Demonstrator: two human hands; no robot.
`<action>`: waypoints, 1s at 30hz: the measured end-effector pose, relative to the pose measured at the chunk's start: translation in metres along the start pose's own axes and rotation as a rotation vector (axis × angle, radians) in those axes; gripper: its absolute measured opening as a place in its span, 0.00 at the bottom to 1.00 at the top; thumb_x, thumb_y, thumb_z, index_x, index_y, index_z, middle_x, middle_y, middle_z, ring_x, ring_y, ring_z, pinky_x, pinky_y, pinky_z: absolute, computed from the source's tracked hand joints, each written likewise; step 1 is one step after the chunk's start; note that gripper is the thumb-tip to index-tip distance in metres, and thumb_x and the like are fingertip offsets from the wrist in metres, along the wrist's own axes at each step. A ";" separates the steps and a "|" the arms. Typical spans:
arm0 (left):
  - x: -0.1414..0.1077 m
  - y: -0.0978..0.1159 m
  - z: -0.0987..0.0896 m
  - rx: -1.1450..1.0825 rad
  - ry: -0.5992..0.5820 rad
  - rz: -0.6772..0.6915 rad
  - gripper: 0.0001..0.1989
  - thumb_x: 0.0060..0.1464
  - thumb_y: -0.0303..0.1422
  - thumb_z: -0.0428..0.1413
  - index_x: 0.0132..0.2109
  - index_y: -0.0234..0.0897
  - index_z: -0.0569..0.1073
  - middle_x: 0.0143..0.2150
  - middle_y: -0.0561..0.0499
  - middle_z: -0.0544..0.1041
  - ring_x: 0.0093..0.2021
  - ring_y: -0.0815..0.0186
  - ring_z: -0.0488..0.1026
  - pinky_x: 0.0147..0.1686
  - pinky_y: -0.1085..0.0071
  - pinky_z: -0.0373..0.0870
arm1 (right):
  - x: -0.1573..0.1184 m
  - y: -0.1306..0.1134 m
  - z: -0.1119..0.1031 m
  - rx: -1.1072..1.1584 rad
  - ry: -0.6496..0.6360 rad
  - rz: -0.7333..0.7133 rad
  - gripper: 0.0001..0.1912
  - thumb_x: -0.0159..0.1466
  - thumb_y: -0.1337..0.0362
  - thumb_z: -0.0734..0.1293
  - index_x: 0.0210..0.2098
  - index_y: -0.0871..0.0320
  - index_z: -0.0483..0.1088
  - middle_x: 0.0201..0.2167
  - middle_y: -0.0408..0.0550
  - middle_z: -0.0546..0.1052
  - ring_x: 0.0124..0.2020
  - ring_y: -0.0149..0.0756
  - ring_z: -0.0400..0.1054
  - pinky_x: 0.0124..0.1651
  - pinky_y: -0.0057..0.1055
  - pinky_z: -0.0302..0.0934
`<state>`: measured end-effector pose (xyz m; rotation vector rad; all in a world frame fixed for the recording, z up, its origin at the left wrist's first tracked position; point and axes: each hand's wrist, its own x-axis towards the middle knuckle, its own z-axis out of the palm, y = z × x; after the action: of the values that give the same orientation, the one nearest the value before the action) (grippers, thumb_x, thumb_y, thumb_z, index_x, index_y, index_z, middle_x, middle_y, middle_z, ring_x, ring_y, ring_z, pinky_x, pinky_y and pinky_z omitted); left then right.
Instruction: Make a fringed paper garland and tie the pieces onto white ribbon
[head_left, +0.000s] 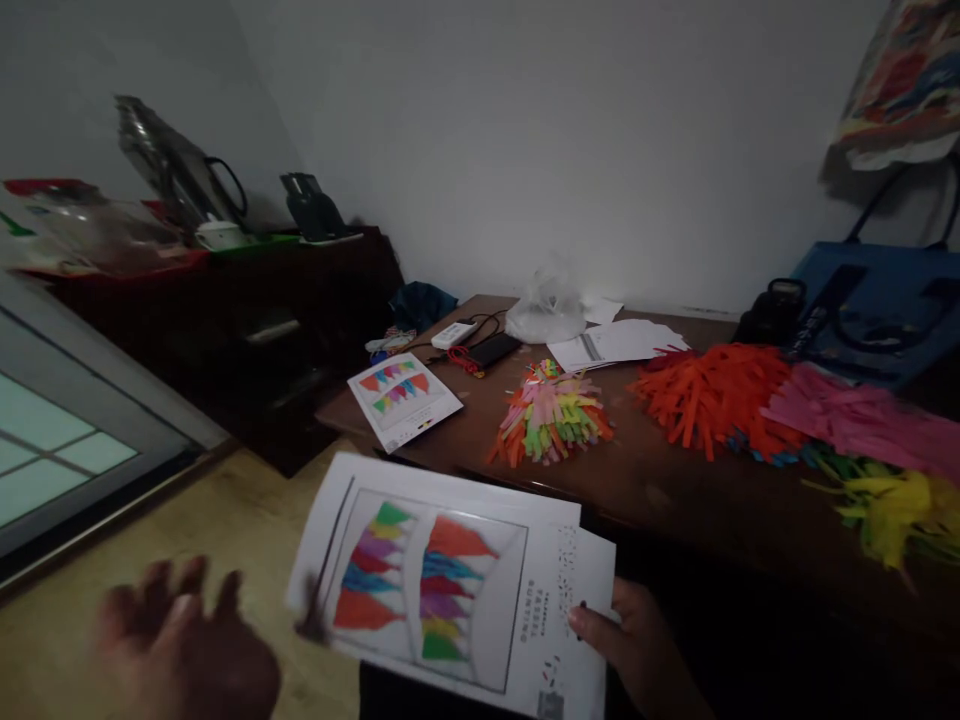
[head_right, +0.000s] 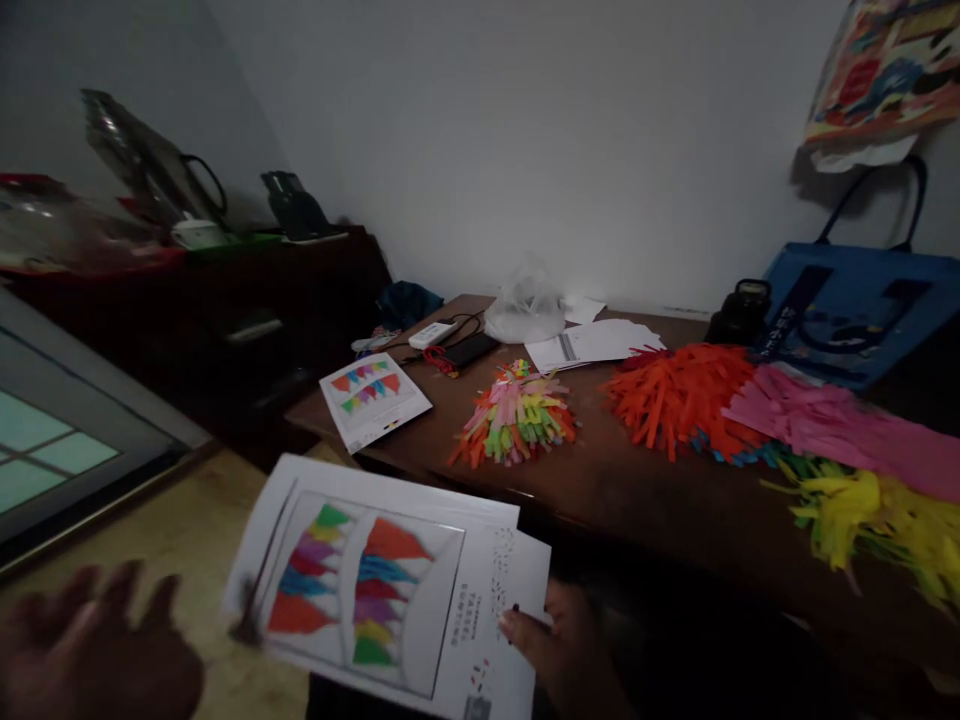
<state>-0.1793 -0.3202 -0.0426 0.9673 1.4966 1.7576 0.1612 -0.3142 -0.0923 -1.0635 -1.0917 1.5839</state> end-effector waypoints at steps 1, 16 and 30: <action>-0.001 0.007 -0.003 0.027 0.097 0.124 0.23 0.57 0.42 0.54 0.57 0.75 0.62 0.63 0.90 0.59 0.72 0.66 0.35 0.70 0.69 0.35 | 0.001 -0.007 -0.005 -0.099 -0.031 -0.011 0.17 0.55 0.54 0.71 0.38 0.59 0.80 0.30 0.50 0.81 0.33 0.45 0.75 0.34 0.35 0.67; 0.000 0.022 0.130 0.209 -1.379 -0.452 0.11 0.54 0.38 0.62 0.38 0.35 0.82 0.37 0.48 0.83 0.38 0.59 0.77 0.41 0.69 0.71 | -0.001 -0.025 -0.013 -0.502 0.091 -0.448 0.12 0.60 0.65 0.67 0.43 0.54 0.75 0.40 0.47 0.79 0.40 0.39 0.74 0.39 0.31 0.67; 0.006 -0.016 0.129 -0.045 -1.098 -0.922 0.15 0.43 0.34 0.69 0.38 0.32 0.79 0.34 0.48 0.82 0.33 0.63 0.76 0.38 0.69 0.70 | 0.004 0.019 0.016 -1.068 0.312 -1.002 0.06 0.67 0.68 0.65 0.42 0.58 0.74 0.34 0.46 0.77 0.34 0.35 0.70 0.43 0.37 0.56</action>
<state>-0.0733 -0.2443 -0.0467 0.7814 0.8780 0.4206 0.1413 -0.3167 -0.1076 -1.0394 -1.8742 -0.0310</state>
